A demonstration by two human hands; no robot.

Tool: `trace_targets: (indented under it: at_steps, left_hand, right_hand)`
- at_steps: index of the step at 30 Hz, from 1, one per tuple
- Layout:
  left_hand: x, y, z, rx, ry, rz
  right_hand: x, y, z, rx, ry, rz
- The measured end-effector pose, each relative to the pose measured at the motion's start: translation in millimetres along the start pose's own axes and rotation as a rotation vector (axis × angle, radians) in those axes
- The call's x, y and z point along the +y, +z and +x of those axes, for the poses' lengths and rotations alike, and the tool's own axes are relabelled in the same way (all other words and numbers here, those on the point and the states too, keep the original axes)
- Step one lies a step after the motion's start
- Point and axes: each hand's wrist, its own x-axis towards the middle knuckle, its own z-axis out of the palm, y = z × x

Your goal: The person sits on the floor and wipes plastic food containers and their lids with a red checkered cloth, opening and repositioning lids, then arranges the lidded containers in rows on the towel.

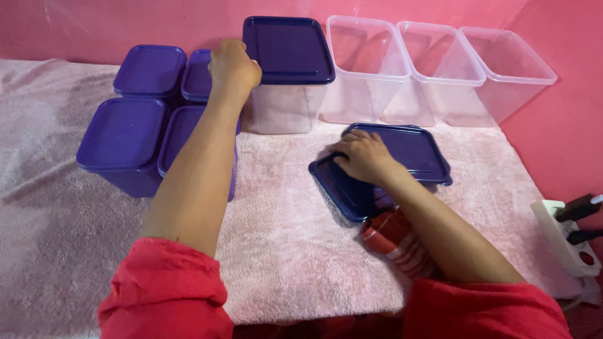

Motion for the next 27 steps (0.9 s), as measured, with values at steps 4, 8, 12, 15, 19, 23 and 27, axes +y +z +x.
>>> trace_targets:
  at_steps: [4, 8, 12, 15, 19, 23, 27]
  left_hand:
    - [-2, -11, -23, 0.034, 0.04, -0.06]
    - [0, -24, -47, -0.008, 0.037, -0.059]
    - [5, -39, -68, -0.034, 0.049, -0.054]
    - [7, -49, -84, -0.059, 0.07, -0.055]
    - [9, -59, -102, -0.045, 0.15, -0.018]
    - [13, -75, -122, -0.049, 0.211, -0.024]
    - [22, -99, -149, -0.083, 0.228, -0.04]
  right_hand:
    - [-8, -5, -12, 0.037, -0.003, -0.011]
    - [-31, -5, -15, -0.028, -0.11, 0.139]
    - [-35, -9, -20, -0.035, -0.094, 0.088]
    - [-24, -12, -24, -0.078, 0.021, 0.047]
    - [-10, -13, -31, 0.001, -0.003, 0.086]
    - [0, -24, -32, 0.251, 0.024, 0.671]
    - [0, -43, -35, 0.37, 0.143, 0.957]
